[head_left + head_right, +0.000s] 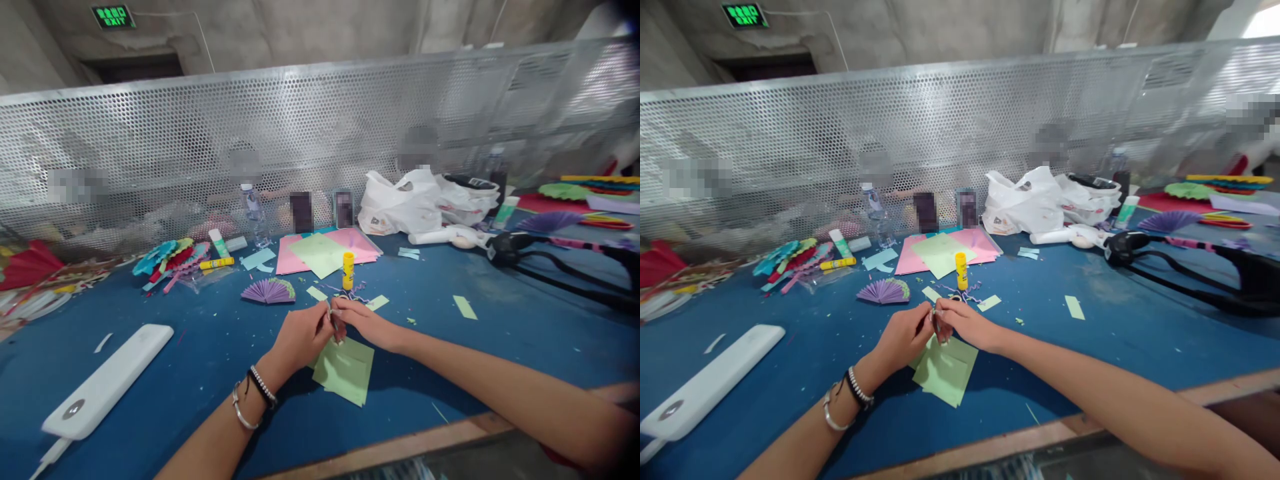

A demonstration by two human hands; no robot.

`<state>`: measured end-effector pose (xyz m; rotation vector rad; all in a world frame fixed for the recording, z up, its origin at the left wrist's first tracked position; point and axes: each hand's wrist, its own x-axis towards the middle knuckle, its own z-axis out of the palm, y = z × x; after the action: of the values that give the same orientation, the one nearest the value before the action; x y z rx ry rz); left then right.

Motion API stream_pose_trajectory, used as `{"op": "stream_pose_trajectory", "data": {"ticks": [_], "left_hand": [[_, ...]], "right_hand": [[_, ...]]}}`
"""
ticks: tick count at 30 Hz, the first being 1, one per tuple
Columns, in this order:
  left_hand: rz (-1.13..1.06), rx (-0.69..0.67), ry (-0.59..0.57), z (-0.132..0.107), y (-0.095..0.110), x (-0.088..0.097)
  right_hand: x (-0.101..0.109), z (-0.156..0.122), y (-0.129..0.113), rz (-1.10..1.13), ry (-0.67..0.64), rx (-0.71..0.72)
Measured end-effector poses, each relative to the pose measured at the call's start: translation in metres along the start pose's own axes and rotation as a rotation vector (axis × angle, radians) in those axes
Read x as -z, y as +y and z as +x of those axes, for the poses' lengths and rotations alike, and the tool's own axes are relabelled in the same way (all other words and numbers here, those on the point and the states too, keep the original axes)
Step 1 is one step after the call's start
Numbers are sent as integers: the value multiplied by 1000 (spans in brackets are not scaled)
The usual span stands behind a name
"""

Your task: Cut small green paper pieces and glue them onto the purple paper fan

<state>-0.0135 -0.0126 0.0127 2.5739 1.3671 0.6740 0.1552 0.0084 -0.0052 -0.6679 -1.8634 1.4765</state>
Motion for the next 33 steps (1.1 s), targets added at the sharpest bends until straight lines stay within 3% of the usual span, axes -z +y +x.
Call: {"op": "stream_pose_trajectory", "data": {"ticks": [6,12,33], "left_hand": [[-509,5,-37,3,4,0],[-887,135,-83,3,0,-4],[-989,119,-147,2,0,0]], "right_hand": [[-1,-3,-9,-40,29,27],[-2,-5,-14,-78,59,34],[1,-4,-9,106,-9,23]]}}
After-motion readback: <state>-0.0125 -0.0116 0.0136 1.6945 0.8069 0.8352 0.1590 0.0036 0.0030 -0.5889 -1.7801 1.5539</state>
